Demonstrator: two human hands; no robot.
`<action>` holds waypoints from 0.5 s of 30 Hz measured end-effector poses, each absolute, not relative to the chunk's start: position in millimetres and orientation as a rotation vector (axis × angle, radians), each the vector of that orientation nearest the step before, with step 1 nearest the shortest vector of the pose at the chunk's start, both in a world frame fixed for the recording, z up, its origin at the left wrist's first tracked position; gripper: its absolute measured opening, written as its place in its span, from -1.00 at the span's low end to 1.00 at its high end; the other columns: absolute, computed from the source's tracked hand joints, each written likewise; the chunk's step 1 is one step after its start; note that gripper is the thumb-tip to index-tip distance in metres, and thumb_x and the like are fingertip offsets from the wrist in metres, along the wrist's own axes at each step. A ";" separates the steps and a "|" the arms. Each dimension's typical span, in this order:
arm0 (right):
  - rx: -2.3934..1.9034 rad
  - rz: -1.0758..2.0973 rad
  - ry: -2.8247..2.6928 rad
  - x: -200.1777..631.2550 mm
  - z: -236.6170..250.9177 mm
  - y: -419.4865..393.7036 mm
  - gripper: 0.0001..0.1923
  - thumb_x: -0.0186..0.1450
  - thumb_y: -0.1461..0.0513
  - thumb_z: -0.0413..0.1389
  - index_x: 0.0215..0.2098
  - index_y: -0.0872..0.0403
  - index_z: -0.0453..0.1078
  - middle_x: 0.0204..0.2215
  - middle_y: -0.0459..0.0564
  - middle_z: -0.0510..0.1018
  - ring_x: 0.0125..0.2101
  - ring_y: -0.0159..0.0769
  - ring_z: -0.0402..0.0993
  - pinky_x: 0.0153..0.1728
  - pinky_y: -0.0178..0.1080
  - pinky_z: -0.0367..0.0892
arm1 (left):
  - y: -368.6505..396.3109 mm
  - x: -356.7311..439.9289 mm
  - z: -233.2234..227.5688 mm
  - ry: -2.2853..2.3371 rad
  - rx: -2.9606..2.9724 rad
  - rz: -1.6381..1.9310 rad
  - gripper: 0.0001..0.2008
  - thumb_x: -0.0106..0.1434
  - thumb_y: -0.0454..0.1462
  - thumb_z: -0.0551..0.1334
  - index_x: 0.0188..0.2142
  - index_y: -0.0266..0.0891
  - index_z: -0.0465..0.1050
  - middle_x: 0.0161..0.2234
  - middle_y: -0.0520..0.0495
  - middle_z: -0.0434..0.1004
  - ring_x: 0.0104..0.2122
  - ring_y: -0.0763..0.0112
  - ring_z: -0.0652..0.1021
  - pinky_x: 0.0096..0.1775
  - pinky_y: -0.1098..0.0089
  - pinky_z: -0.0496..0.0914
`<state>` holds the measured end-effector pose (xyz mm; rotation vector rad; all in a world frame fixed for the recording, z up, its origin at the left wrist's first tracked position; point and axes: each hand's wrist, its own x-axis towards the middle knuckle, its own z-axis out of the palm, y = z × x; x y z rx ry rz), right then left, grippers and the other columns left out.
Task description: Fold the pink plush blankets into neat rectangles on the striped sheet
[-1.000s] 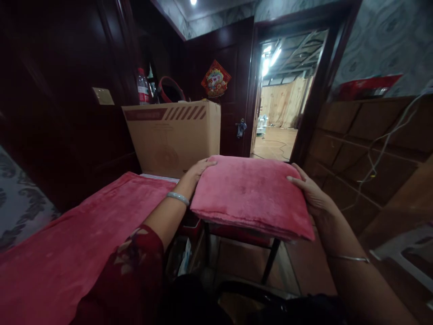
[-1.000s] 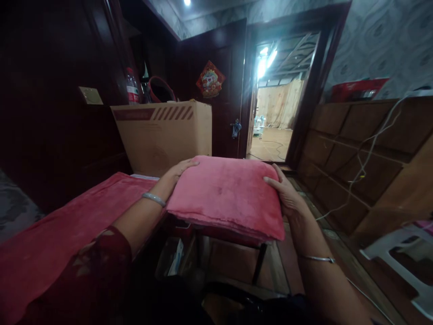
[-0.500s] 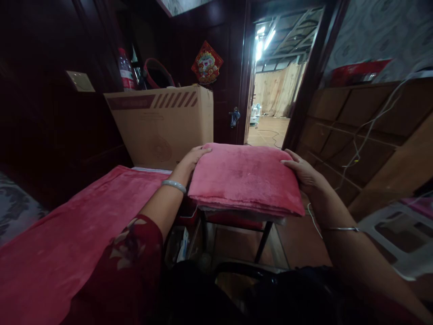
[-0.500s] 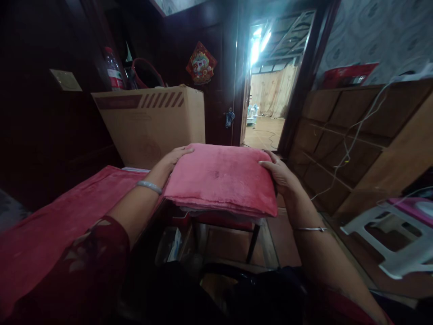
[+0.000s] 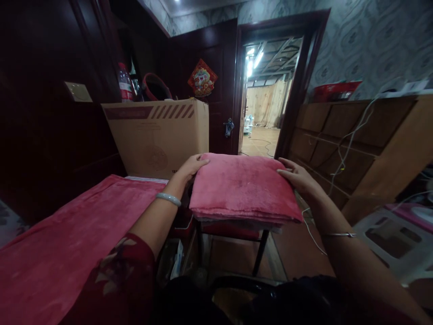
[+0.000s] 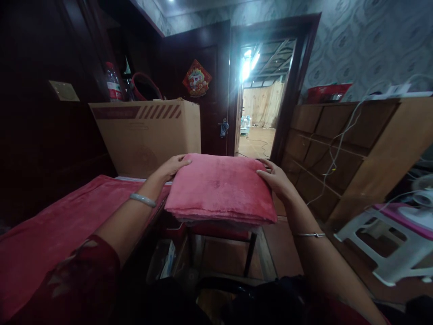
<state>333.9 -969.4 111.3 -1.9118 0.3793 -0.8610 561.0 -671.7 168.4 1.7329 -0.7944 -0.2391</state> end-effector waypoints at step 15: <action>-3.040 -0.994 -0.002 340.9 113.7 -904.3 -0.17 0.37 -0.23 -0.03 0.47 -0.06 0.02 0.42 0.08 0.13 0.39 0.12 0.02 0.30 0.21 0.09 | -680.4 496.8 157.8 -1.531 2.458 0.344 -0.02 0.15 0.26 0.25 0.44 -0.01 0.02 0.45 -0.19 0.01 0.38 -0.24 0.08 0.30 -0.22 0.05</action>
